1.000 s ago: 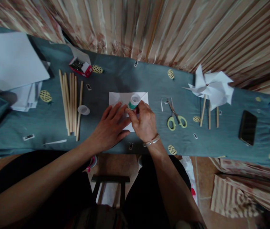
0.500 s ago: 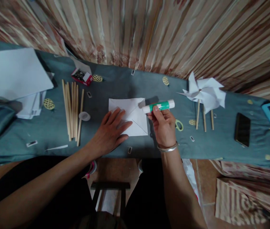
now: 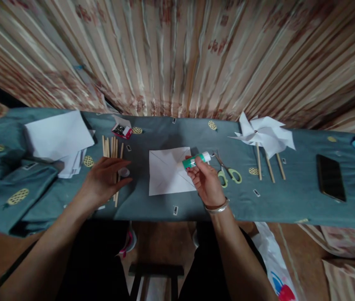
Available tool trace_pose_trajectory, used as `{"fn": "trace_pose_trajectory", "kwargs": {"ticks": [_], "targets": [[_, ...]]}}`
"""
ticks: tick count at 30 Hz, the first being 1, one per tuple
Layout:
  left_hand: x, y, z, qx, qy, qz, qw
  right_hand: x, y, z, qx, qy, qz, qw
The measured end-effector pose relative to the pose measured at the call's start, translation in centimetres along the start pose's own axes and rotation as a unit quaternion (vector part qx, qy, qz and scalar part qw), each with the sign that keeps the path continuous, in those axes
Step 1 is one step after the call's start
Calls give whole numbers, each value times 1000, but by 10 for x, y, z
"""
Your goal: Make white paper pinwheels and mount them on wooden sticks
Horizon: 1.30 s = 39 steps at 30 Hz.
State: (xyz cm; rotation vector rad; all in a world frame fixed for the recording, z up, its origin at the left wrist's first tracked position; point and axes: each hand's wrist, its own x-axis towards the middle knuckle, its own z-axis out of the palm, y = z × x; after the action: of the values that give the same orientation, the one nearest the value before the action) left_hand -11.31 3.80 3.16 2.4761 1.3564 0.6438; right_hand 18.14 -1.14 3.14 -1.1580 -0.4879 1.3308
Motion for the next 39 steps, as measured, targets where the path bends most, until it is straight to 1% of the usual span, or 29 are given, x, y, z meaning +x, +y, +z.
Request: {"fn": "trace_pose_trajectory", "kwargs": {"ticks": [3,6,9,12,15,18,22,28,32,39], "targets": [[-2,-2,3,-9,-21,-2,1000,-1,0,4,-1,-9,6,1000],[-1,5,5,-27,-9,-18,999,-4,1,11,31,-18,29,999],[1,25,10,-106,16,-41,993,-9,4,17,57,-51,63,995],[5,48,17,-199,12,-65,978,-15,7,24,90,-85,92,988],[10,65,20,-227,9,-67,972,-19,7,29,106,-107,95,984],[14,71,20,-223,13,-62,973,-20,6,32,101,-114,86,984],[15,70,18,-197,35,-54,978,-20,5,29,97,-94,74,988],[14,71,16,-170,51,-7,984,-21,7,26,62,-83,45,994],[15,72,14,-156,63,15,986,-21,7,27,38,-86,43,995],[16,70,12,-89,67,45,993,-22,5,30,6,-71,44,996]]}}
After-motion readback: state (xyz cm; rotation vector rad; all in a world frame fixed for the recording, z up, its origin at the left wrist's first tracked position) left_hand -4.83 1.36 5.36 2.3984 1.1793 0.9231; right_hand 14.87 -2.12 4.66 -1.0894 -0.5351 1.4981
